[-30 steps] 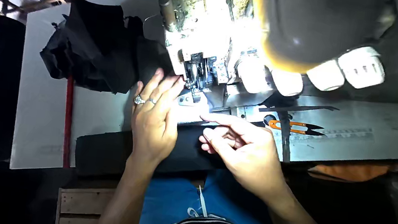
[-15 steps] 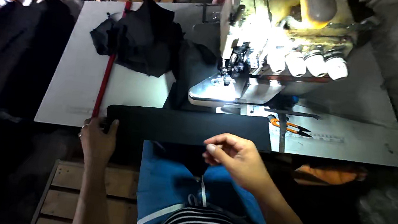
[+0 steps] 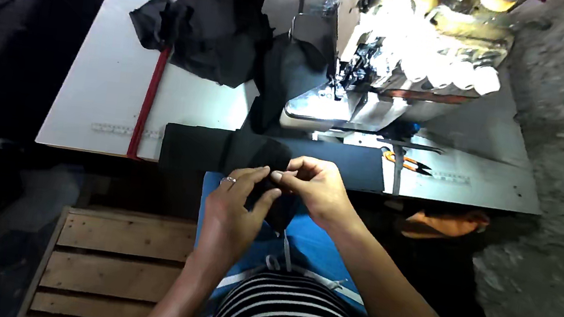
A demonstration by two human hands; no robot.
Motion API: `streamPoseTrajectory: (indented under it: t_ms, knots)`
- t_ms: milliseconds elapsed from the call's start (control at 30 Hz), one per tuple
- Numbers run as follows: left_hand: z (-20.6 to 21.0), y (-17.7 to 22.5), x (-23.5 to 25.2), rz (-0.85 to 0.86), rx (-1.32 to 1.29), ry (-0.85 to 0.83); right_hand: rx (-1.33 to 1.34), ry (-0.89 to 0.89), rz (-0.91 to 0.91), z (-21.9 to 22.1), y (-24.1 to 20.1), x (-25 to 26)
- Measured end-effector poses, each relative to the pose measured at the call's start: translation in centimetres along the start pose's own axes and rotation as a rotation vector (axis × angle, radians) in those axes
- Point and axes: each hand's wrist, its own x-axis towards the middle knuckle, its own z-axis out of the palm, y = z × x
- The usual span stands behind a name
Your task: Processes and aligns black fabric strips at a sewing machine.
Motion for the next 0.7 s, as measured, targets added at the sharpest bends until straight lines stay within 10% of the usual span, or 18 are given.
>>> streamPoseTrajectory:
  t_ms: [233,467,700]
  knots:
    - [-1.4,-0.4,1.9,-0.045,-0.027,0.093,-0.021,-0.021,-0.11,0.1,0.3,1.5]
    - [-11.1,-9.6,3.0,-0.458,0.403,0.186,-0.738,0.108,-0.178,-12.7,-3.3,0.2]
    - [-1.3,-2.3,5.2,-0.129,0.373,-0.059,-0.814,0.279,-0.019,-17.6,-2.2,-0.6]
